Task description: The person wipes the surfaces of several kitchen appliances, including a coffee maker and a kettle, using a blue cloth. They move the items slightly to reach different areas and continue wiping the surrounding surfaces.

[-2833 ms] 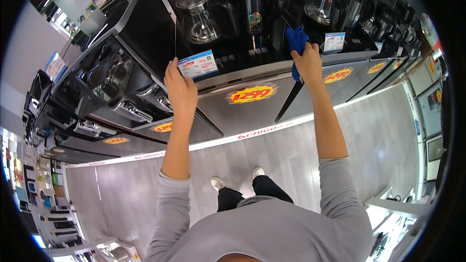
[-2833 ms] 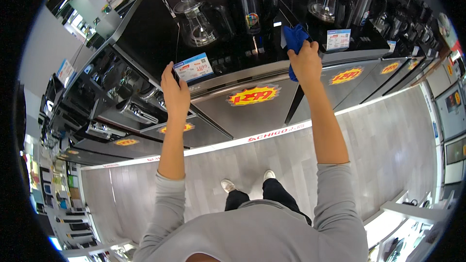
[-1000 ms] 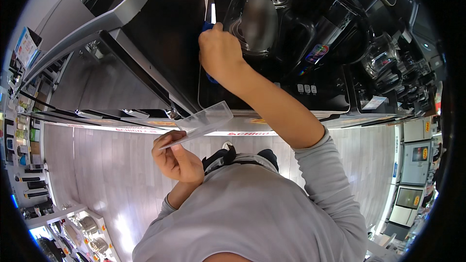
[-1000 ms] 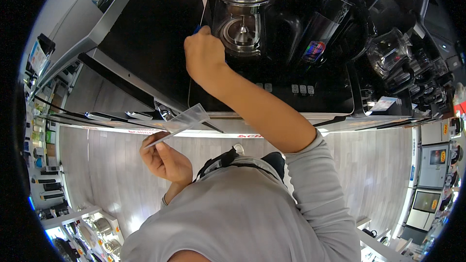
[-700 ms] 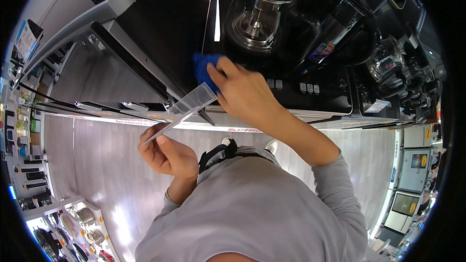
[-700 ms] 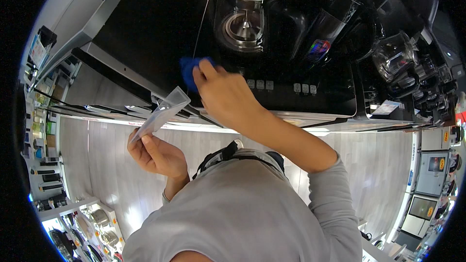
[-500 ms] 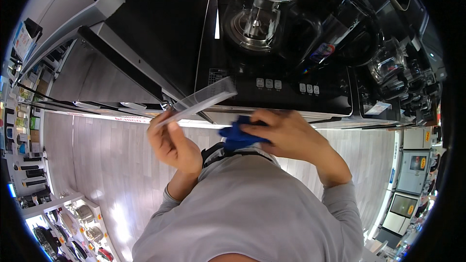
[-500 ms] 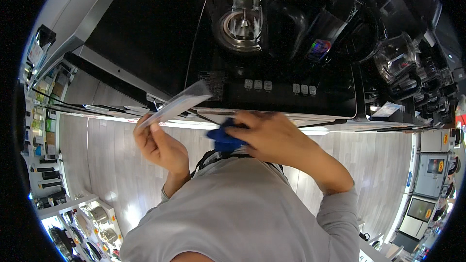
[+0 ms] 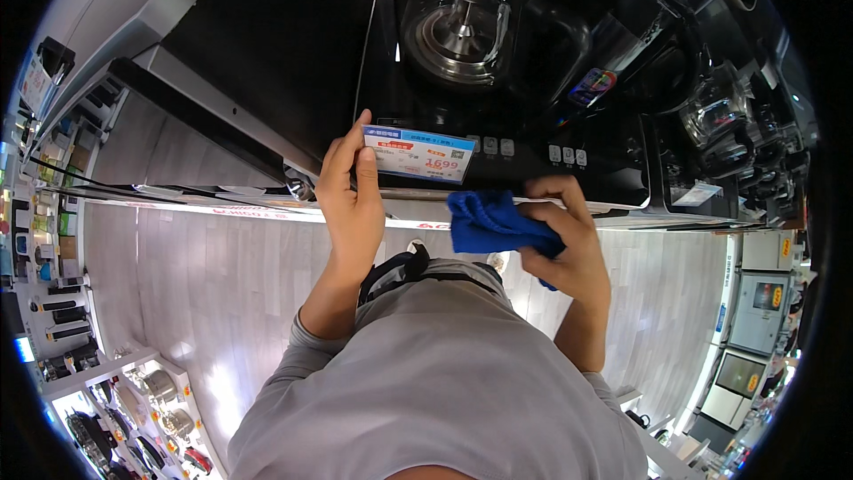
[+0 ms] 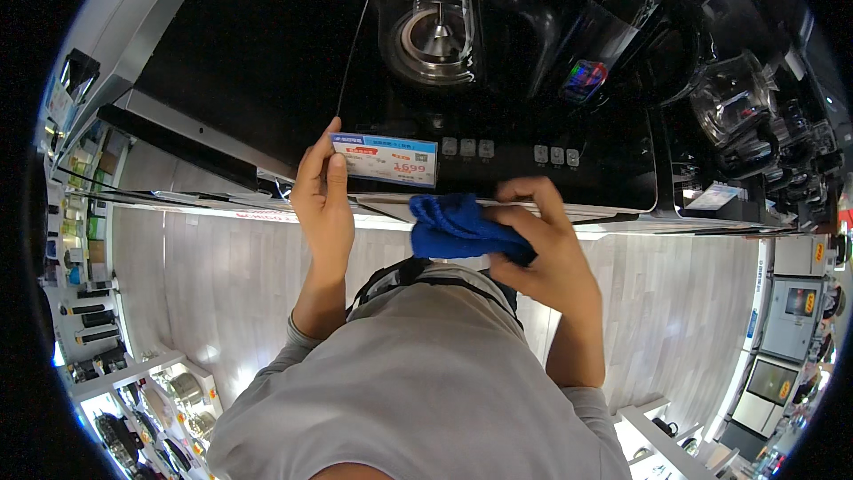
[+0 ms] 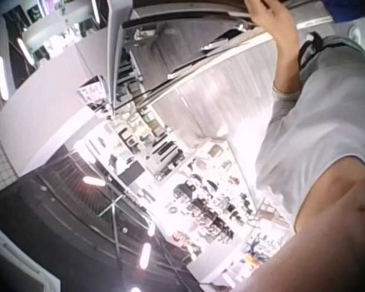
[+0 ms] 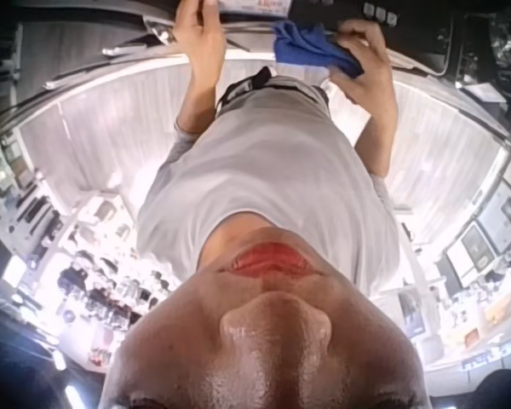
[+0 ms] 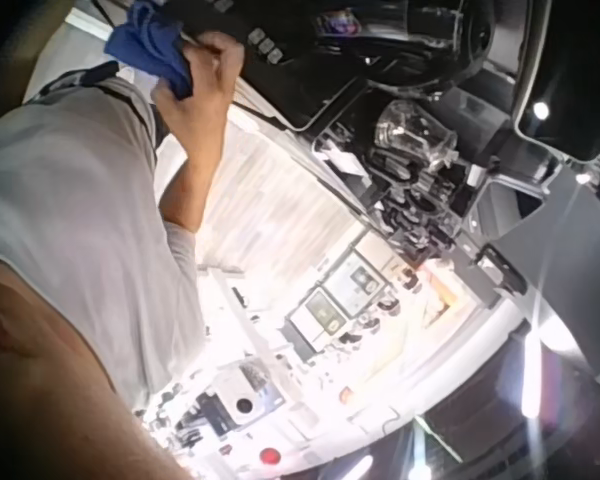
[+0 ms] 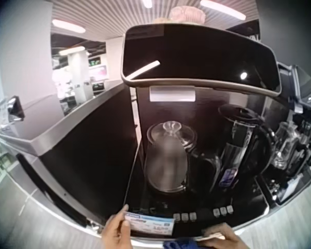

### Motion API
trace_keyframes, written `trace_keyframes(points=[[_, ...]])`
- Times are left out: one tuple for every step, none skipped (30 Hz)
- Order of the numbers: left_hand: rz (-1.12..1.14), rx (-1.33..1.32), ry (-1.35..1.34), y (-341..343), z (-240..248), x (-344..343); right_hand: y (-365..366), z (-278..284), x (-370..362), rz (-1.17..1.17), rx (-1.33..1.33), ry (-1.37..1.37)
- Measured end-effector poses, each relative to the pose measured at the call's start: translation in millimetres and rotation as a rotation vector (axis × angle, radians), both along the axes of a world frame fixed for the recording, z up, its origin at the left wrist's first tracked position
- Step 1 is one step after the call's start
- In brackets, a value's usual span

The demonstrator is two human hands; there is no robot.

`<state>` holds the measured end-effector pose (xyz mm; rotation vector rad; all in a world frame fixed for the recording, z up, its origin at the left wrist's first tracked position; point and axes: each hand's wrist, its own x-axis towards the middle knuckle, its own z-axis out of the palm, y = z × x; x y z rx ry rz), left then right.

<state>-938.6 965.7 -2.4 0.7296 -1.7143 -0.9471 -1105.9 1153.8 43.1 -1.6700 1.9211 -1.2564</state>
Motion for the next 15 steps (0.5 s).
trace_keyframes(points=[[0.002, -0.007, 0.005, -0.4, -2.3, 1.2, -6.5, -1.9, 4.5, 0.033, -0.056, 0.001], [0.004, -0.015, 0.01, -0.6, -4.0, 2.9, -8.6, -1.2, 9.3, 0.055, -0.016, -0.041], [0.009, -0.018, -0.001, 0.0, -4.9, 5.8, -10.1, -2.6, 12.3, 0.076, -0.016, -0.034], [0.009, -0.019, -0.009, -1.9, -5.3, 5.5, -14.2, -3.5, 12.5, 0.093, -0.013, -0.025], [0.009, -0.021, -0.016, -2.8, -5.8, 6.0, -15.9, -4.6, 11.2, 0.102, -0.013, -0.018], [0.017, -0.005, -0.022, -1.0, -6.6, 8.1, -16.0, -7.1, 11.8, 0.112, -0.008, -0.018], [0.033, -0.005, -0.015, 1.1, -4.7, 10.7, -17.4, -4.2, 12.5, 0.101, -0.033, -0.065], [0.06, -0.069, -0.048, 3.3, -2.8, 12.3, -16.5, 1.7, 8.9, 0.08, -0.073, -0.019], [0.092, -0.205, -0.113, 4.3, 4.2, 15.3, -14.7, 9.0, 4.7, 0.059, -0.112, 0.026], [0.124, -0.297, -0.103, 8.8, 11.6, 16.3, -12.1, 16.2, 1.7, -0.024, -0.119, 0.032], [0.152, -0.382, -0.096, 12.7, 20.5, 16.5, -11.3, 27.3, -0.4, -0.113, -0.179, 0.088], [0.098, -0.452, -0.052, 12.1, 33.3, 14.0, -16.1, 39.3, -5.4, -0.183, -0.302, 0.213], [0.023, -0.473, -0.054, 9.8, 47.1, 8.6, -22.6, 51.0, -11.1, -0.258, -0.42, 0.335], [-0.047, -0.494, -0.062, 3.7, 63.4, 0.8, -31.2, 66.8, -13.0, -0.338, -0.451, 0.396], [-0.111, -0.519, -0.074, -2.5, 79.2, -6.6, -43.7, 79.5, -15.3, -0.415, -0.487, 0.453]])
